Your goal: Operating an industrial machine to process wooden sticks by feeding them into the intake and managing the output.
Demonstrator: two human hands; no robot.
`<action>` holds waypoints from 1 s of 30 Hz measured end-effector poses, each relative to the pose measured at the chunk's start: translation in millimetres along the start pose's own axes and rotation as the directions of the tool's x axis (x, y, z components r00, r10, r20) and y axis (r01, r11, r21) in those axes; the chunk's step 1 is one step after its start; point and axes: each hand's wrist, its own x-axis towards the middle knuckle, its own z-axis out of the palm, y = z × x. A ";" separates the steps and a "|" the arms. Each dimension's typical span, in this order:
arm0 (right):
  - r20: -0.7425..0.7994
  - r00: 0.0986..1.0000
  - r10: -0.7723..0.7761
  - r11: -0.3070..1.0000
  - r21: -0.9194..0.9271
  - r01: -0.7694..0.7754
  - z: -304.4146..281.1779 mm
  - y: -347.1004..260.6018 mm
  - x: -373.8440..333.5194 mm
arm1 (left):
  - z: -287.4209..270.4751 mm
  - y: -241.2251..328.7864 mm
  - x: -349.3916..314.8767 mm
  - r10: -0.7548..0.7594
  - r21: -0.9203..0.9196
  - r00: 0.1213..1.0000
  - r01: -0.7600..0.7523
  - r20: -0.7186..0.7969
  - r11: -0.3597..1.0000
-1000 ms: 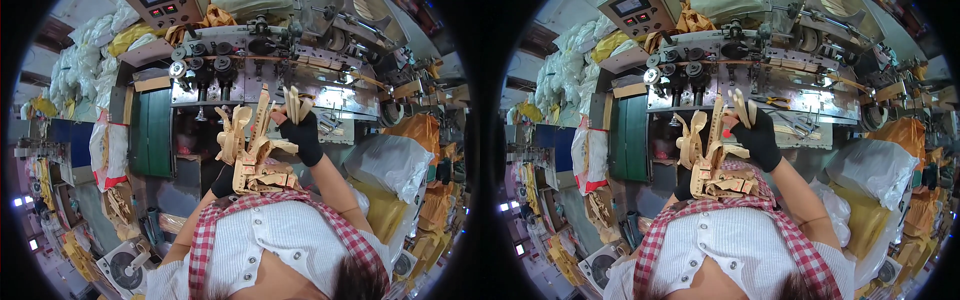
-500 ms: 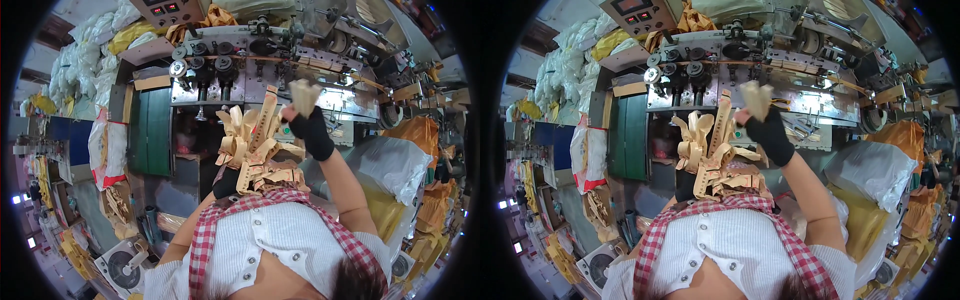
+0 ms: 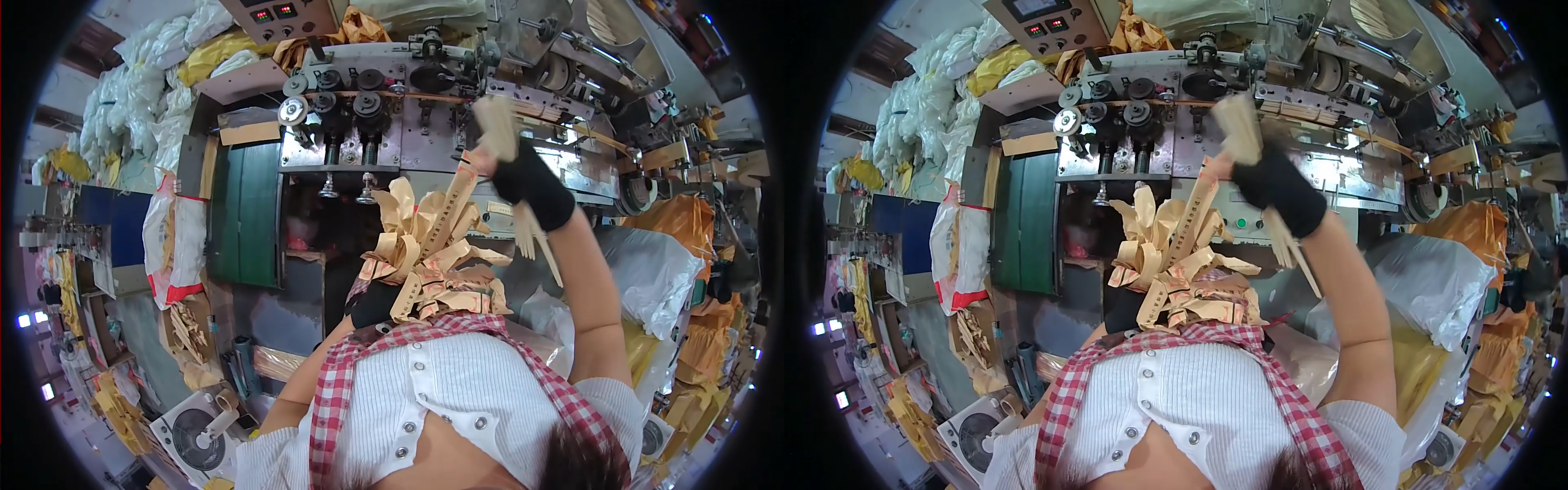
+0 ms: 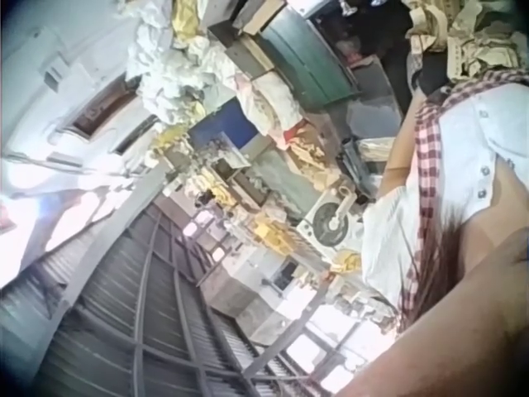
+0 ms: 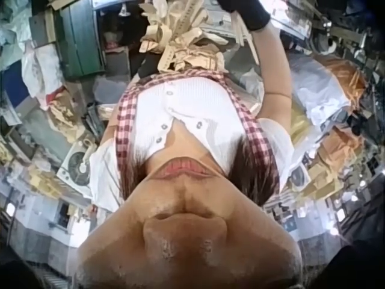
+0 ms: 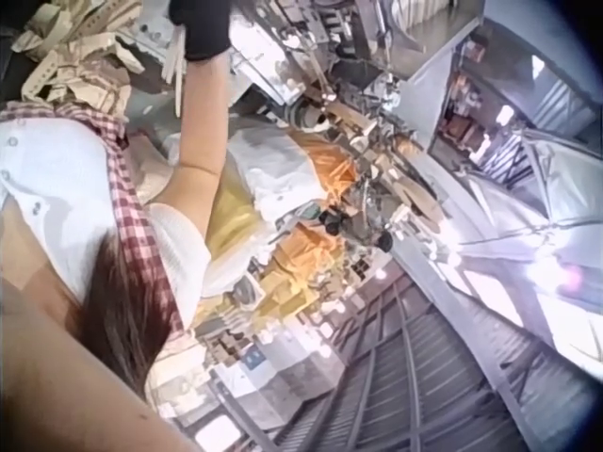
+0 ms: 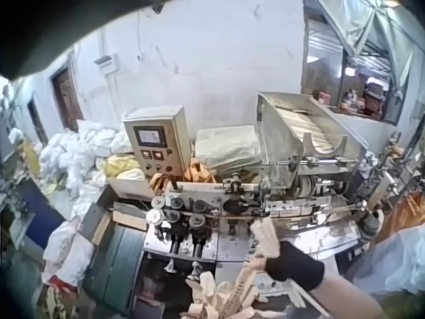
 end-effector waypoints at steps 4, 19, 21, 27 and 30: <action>-0.177 0.984 0.019 0.999 -0.023 -0.023 44.9 -9.3 -16.8 | -5.8 -14.7 2.9 -0.130 0.105 0.990 0.136 -0.059 0.985; 0.244 0.748 -0.617 0.576 -0.509 0.640 86.6 35.5 -62.6 | 2.4 -3.1 20.7 0.578 0.305 0.799 -0.516 -0.166 0.800; -0.109 0.910 -0.399 0.915 0.020 0.404 74.8 34.5 -61.9 | 13.8 79.0 -6.0 0.222 -0.230 0.973 -0.231 -0.065 0.945; -0.135 0.947 0.291 0.849 0.493 -0.191 72.6 18.5 -41.7 | 34.9 123.6 -20.5 0.355 -0.092 0.916 -0.376 -0.186 0.922; 0.028 0.958 0.284 0.784 0.569 -0.249 73.3 29.2 -33.0 | 25.9 115.9 -17.0 0.233 -0.060 0.963 -0.243 -0.134 0.968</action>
